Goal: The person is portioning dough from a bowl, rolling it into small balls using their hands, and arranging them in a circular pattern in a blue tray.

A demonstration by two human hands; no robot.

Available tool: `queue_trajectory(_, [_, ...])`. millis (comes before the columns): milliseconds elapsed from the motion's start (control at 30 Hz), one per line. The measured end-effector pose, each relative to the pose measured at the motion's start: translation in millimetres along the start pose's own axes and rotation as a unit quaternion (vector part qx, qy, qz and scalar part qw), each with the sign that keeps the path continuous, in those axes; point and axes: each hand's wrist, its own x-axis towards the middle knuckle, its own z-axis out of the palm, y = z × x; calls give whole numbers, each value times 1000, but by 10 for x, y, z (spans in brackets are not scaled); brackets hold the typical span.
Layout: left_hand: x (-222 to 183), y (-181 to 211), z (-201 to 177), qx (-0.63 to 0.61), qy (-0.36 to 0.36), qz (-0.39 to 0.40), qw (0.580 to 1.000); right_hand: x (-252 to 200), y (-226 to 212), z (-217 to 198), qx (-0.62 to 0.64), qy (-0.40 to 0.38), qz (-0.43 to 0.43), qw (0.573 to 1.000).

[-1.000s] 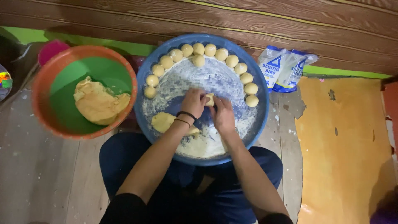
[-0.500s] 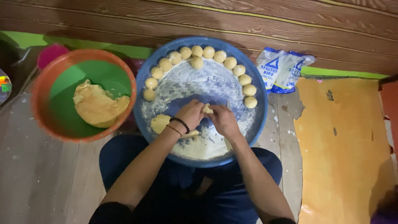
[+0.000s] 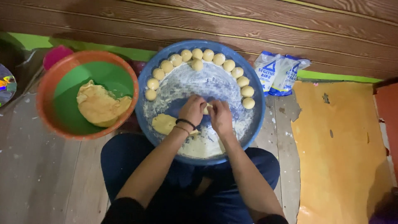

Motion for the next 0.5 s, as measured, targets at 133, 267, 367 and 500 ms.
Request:
queue_trajectory(133, [-219, 9, -85, 25, -65, 33, 997, -160, -147, -183, -10, -9, 12, 1000])
queue_trajectory(267, [-153, -132, -16, 33, -90, 55, 994, -100, -204, -251, 14, -49, 46, 998])
queue_trajectory(367, [-43, -178, 47, 36, -85, 60, 994, -21, 15, -129, -2, -53, 48, 997])
queue_trajectory(500, [-85, 1, -89, 65, -93, 13, 993, 42, 37, -83, -48, -71, 54, 995])
